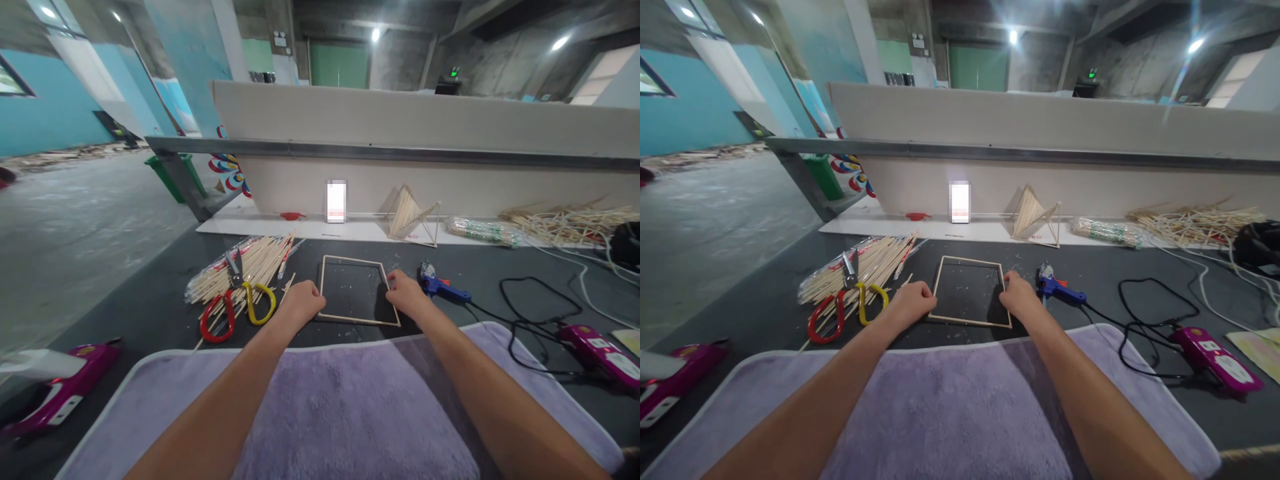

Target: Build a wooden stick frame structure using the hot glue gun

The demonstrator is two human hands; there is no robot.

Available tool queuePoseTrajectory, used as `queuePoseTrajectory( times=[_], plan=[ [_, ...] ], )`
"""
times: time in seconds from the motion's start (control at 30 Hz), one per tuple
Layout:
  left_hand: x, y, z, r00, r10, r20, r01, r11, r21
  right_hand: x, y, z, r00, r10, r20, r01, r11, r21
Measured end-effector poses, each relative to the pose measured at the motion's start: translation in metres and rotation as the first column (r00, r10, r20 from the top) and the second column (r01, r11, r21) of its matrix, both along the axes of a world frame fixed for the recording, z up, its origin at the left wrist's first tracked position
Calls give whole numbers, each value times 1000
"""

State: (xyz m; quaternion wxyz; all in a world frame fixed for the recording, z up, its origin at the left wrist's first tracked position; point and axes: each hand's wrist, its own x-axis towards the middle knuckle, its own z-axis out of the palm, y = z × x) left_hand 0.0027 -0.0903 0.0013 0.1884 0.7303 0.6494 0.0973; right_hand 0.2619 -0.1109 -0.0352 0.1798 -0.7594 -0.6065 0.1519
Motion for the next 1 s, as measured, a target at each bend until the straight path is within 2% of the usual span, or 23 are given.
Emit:
queuePoseTrajectory(
  times=[0.1, 0.23, 0.3, 0.43, 0.53, 0.63, 0.73, 0.83, 0.93, 1.0],
  plan=[
    [-3, 3, -5, 983, 38, 181, -36, 999, -12, 0, 1, 1, 985, -5, -170, 17, 997, 72],
    [-7, 5, -11, 919, 14, 395, -10, 1000, -12, -1, 2, -1, 947, 76, -314, -21, 984, 175],
    [-8, 6, -12, 866, 0, 500, -1, 1000, 1, -3, 1, -1, 929, 120, -351, -47, 976, 211],
    [-9, 9, -12, 704, 37, 709, -19, 999, -33, -8, -1, -1, 897, 180, -403, -95, 970, 222],
    [-10, 10, -10, 634, 75, 769, -34, 997, -69, -11, -3, 1, 878, 180, -444, -99, 975, 199],
    [-10, 9, -9, 611, 101, 785, -35, 994, -101, -12, -5, 1, 859, 181, -478, -100, 976, 191],
    [-9, 8, -8, 627, 109, 771, -1, 990, -138, -10, -4, -1, 827, 176, -534, -95, 980, 176],
    [-10, 8, -8, 688, 117, 716, -2, 987, -159, -8, -2, -3, 791, 141, -595, -104, 990, 96],
    [-13, 10, -8, 803, 94, 589, -25, 992, -124, -6, -2, -4, 818, 118, -562, -121, 992, 33],
    [-14, 11, -8, 900, 72, 429, -52, 997, -57, -6, -3, -3, 851, 128, -509, -136, 991, 23]
  ],
)
